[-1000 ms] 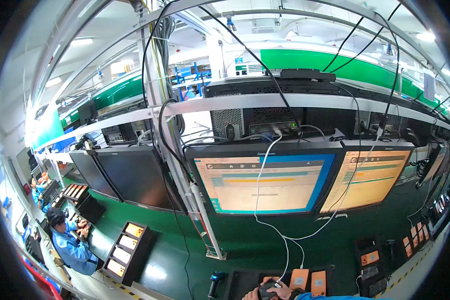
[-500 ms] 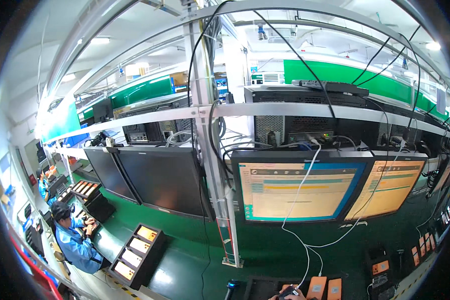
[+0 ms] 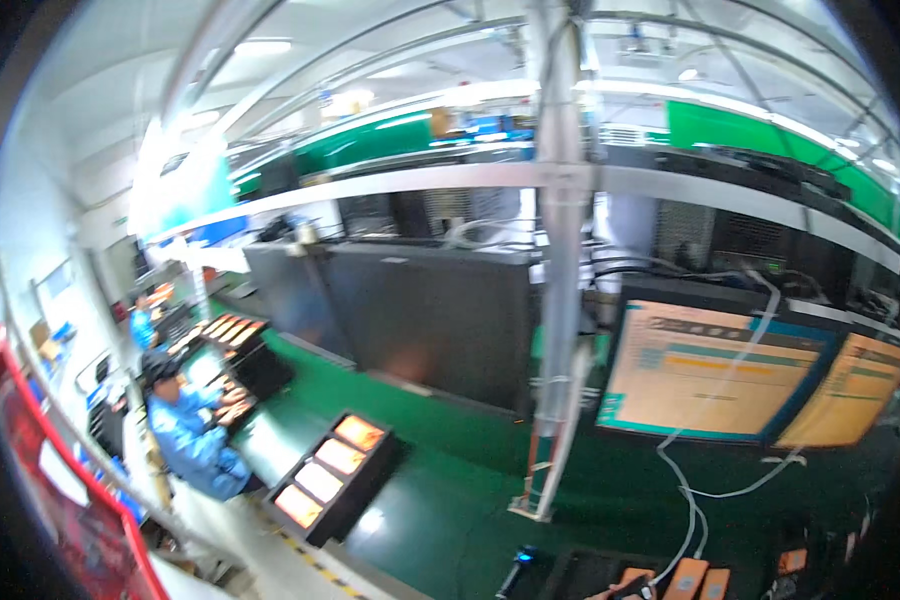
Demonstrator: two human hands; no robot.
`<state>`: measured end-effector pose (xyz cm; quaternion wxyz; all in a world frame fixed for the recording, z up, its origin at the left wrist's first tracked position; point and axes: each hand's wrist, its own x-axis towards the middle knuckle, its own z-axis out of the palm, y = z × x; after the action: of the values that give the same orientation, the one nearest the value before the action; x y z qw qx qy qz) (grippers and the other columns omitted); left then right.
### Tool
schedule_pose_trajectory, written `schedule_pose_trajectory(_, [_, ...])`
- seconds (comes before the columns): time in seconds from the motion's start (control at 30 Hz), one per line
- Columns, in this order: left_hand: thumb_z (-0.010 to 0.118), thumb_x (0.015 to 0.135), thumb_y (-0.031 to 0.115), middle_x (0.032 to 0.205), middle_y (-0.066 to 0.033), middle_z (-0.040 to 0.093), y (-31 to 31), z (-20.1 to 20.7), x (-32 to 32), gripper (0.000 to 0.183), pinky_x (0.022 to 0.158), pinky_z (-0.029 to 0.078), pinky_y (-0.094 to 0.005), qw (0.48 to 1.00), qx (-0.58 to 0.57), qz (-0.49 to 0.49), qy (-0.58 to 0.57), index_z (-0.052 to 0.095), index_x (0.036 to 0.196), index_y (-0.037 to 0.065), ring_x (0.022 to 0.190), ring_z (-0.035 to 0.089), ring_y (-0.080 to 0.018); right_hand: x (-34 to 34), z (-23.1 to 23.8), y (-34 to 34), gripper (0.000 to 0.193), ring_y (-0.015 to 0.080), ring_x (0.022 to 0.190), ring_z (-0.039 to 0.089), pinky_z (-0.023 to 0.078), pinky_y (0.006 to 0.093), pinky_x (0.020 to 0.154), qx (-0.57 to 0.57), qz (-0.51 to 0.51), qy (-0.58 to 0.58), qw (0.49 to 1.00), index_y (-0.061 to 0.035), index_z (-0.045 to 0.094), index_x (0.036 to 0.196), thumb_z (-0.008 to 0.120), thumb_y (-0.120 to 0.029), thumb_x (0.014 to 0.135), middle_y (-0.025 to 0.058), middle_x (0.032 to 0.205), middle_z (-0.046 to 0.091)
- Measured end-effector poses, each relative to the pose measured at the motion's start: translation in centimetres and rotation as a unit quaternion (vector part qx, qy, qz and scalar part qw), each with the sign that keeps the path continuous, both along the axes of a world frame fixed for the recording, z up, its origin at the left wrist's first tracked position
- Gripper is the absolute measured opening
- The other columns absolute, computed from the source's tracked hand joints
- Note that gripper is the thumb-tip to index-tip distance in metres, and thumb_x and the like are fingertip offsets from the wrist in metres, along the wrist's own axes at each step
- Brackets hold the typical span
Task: Scanning barcodes and connecting handheld electronic devices to test cables at an industrial workstation.
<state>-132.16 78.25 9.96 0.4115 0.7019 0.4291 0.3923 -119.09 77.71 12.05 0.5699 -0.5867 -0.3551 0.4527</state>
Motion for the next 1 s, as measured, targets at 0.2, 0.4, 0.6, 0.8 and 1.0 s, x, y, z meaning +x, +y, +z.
schedule_pose_trajectory(0.2, [0.066,0.063,0.037,0.114,-0.0245,0.047,-0.2,-0.5,-0.2,0.080,0.090,0.033,-0.0500,1.000,0.010,0.011,-0.004,0.039,0.129,0.003,0.100,0.045,-0.0440,0.0,0.2,0.8,0.040,0.0271,0.105,0.050,0.041,0.0331,0.091,0.028,0.058,0.030,0.997,0.0015,0.047,0.114,0.052,0.000,0.075,0.0137,0.112,0.053])
schedule_pose_trajectory(0.4, [0.067,0.061,0.030,0.113,-0.0243,0.047,0.2,0.9,-0.7,0.079,0.086,0.040,-0.0466,0.998,-0.010,-0.015,-0.056,0.039,0.130,0.004,0.101,0.046,-0.0425,-0.5,-0.1,1.3,0.039,0.0235,0.095,0.054,0.044,0.0333,0.087,0.066,0.079,0.042,0.994,-0.0006,0.047,0.113,0.050,0.001,0.074,0.0121,0.105,0.055])
schedule_pose_trajectory(0.6, [0.066,0.062,0.027,0.112,-0.0236,0.051,0.6,2.8,-0.7,0.075,0.092,0.038,-0.0464,0.998,-0.017,-0.013,-0.060,0.041,0.129,0.004,0.104,0.048,-0.0421,-0.6,-0.2,0.5,0.032,0.0262,0.098,0.050,0.044,0.0327,0.083,0.030,0.011,-0.015,0.999,0.0022,0.050,0.107,0.054,-0.002,0.076,0.0134,0.104,0.053])
schedule_pose_trajectory(0.8, [0.066,0.064,0.018,0.112,-0.0254,0.051,0.7,1.1,0.0,0.071,0.090,0.040,-0.0465,0.998,-0.017,-0.036,-0.051,0.042,0.129,0.004,0.104,0.048,-0.0425,-0.7,-1.8,0.2,0.042,0.0260,0.102,0.048,0.041,0.0346,0.088,0.060,-0.056,-0.067,0.994,-0.0019,0.047,0.111,0.055,-0.001,0.070,0.0114,0.106,0.049])
schedule_pose_trajectory(1.0, [0.067,0.064,0.022,0.108,-0.0250,0.050,0.7,-1.2,-0.2,0.069,0.086,0.042,-0.0465,0.998,0.033,-0.053,-0.031,0.043,0.125,0.000,0.099,0.049,-0.0432,-1.1,-5.2,0.9,0.047,0.0212,0.101,0.049,0.039,0.0334,0.091,0.116,-0.105,-0.078,0.985,-0.0078,0.045,0.114,0.051,0.001,0.067,0.0080,0.105,0.049])
